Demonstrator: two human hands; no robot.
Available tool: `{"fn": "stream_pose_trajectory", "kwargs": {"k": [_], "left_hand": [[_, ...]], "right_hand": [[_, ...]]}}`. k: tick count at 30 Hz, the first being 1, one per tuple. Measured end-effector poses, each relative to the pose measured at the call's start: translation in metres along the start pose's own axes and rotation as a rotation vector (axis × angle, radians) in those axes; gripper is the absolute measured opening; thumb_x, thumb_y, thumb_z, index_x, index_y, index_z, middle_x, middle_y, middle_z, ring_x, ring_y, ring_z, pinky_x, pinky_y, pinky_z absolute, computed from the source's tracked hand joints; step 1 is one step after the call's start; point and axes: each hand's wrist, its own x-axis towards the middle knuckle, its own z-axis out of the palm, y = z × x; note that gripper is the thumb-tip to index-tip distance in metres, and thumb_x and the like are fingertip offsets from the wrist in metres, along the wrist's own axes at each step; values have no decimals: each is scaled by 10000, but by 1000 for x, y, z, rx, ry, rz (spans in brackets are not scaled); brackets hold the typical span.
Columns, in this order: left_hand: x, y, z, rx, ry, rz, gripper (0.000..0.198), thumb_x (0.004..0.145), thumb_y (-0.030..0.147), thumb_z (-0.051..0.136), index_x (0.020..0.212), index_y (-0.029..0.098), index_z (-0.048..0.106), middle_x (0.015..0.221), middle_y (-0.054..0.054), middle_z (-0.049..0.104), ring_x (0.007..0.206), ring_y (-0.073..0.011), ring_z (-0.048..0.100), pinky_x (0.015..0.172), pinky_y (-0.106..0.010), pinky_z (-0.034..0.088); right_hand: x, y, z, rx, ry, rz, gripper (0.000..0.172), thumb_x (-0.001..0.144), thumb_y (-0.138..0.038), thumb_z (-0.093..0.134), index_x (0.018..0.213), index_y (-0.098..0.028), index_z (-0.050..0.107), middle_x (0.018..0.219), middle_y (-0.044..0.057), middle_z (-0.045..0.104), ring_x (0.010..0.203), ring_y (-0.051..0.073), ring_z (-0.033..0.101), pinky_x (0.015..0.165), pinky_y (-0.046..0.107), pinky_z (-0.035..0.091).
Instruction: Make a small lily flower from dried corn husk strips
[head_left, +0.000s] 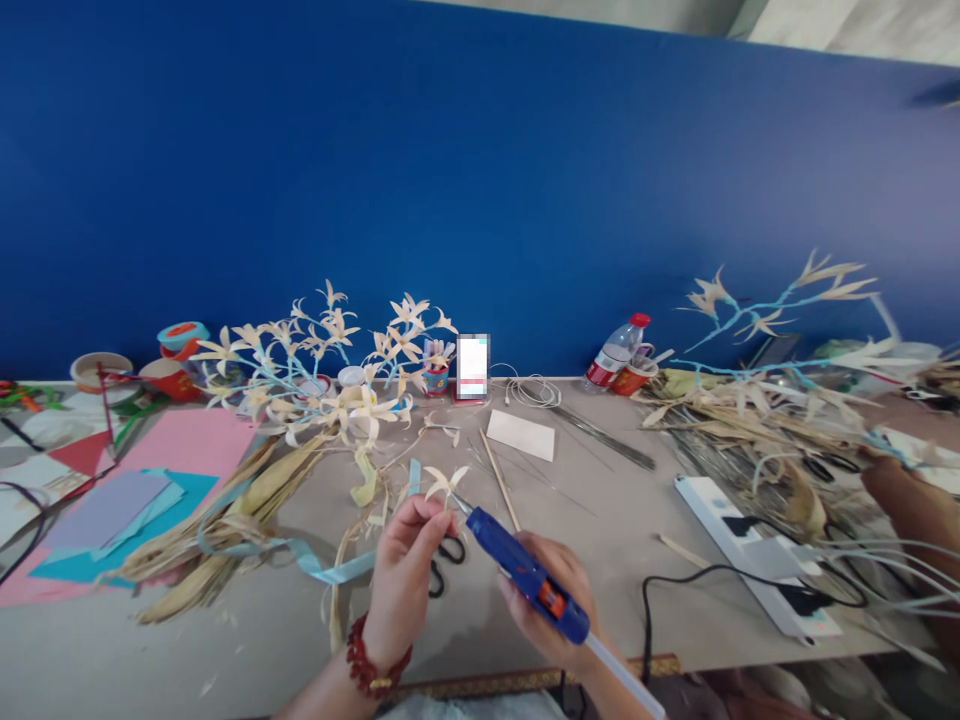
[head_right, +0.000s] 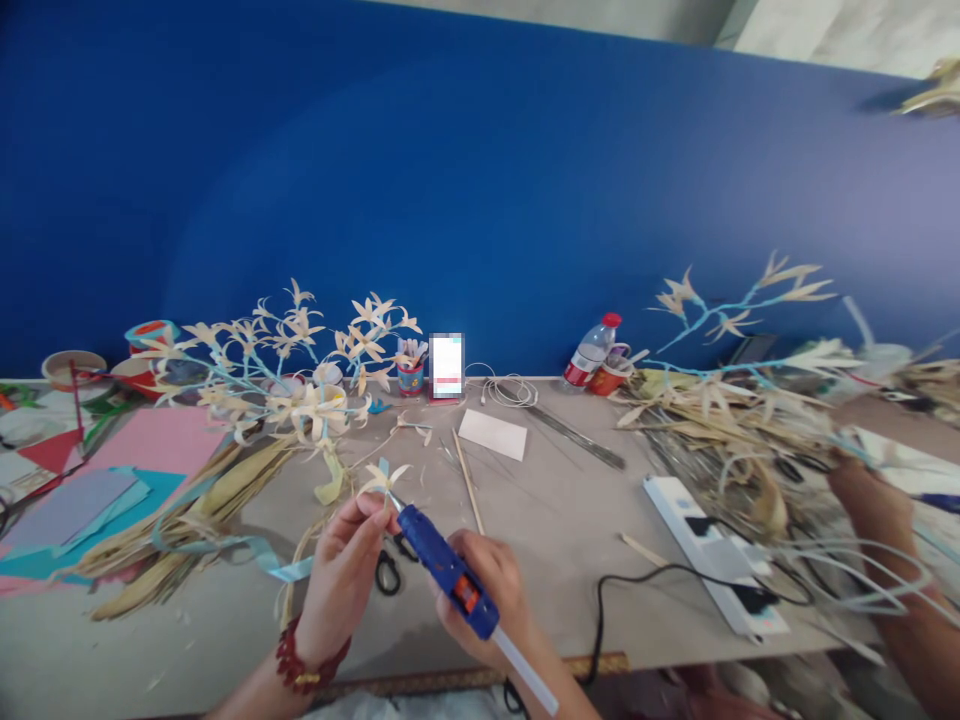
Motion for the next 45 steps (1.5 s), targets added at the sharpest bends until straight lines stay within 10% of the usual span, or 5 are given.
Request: {"fn": "stream_pose_trajectory", "kwargs": {"k": [45], "left_hand": [[-1,6,1,-14,6,-29,147,818,284,684,720,190,627,679,18,613,658,-109,556,657,-208,448]], "right_hand": [[-4,-1,-1,10,-162,71,48,789,-214,560,826,-234,538,683,22,639,596,196,628,581,297,526]]}}
